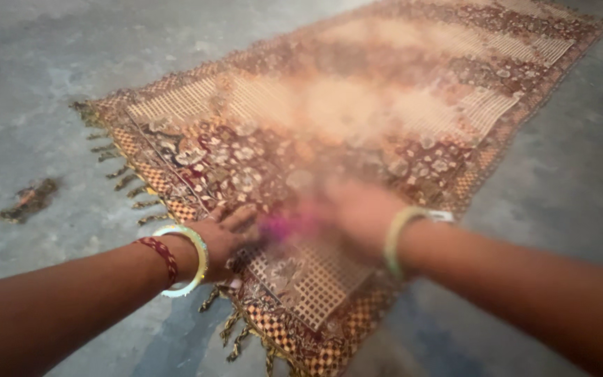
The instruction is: The person scrubs a patterned mat on a concrete floor using a pink brush. They repeatedly scrub the same section of the mat, occasionally pausing to pick up small debris with their hands or a pair of scissors. The camera is unstable and frequently moves away from the work area.
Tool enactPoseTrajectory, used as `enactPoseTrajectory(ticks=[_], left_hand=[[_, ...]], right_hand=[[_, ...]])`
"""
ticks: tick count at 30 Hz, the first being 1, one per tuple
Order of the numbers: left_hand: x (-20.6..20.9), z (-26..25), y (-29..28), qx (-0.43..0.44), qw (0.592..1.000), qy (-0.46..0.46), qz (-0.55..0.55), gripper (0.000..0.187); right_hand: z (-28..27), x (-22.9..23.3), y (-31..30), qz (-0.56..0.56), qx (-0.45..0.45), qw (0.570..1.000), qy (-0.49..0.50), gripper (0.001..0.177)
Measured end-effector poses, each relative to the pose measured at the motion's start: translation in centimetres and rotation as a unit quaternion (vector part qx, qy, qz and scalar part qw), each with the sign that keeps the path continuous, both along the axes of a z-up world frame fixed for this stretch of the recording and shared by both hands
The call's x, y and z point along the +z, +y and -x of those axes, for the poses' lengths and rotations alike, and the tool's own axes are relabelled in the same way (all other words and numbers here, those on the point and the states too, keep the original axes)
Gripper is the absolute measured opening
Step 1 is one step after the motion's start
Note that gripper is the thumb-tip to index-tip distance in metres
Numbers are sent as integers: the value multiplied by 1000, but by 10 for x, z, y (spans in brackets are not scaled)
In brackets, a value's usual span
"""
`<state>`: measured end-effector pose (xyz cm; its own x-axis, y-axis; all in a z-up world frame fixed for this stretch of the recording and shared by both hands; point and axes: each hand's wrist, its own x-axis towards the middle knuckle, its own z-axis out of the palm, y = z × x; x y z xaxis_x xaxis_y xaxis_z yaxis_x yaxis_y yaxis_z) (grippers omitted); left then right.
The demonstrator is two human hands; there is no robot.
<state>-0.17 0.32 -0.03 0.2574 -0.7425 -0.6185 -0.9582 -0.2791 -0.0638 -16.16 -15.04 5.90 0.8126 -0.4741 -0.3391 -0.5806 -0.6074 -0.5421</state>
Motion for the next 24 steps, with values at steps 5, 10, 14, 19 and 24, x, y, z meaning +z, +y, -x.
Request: enactPoseTrajectory(ticks=[5, 10, 14, 19, 24], left_hand=[[-10, -1, 8, -5, 993, 5, 117, 66], [-25, -4, 18, -153, 953, -4, 262, 22], [-32, 1, 16, -222, 915, 16, 337, 39], [-38, 3, 19, -248, 893, -7, 375, 35], [-39, -9, 32, -244, 878, 31, 411, 33]], right_hand=[[44, -25, 15, 72, 437, 886, 136, 11], [80, -62, 7, 44, 448, 885, 120, 17], [87, -74, -2, 21, 486, 874, 9, 24], [91, -80, 5, 79, 493, 866, 32, 15], [101, -91, 19, 172, 537, 821, 86, 16]])
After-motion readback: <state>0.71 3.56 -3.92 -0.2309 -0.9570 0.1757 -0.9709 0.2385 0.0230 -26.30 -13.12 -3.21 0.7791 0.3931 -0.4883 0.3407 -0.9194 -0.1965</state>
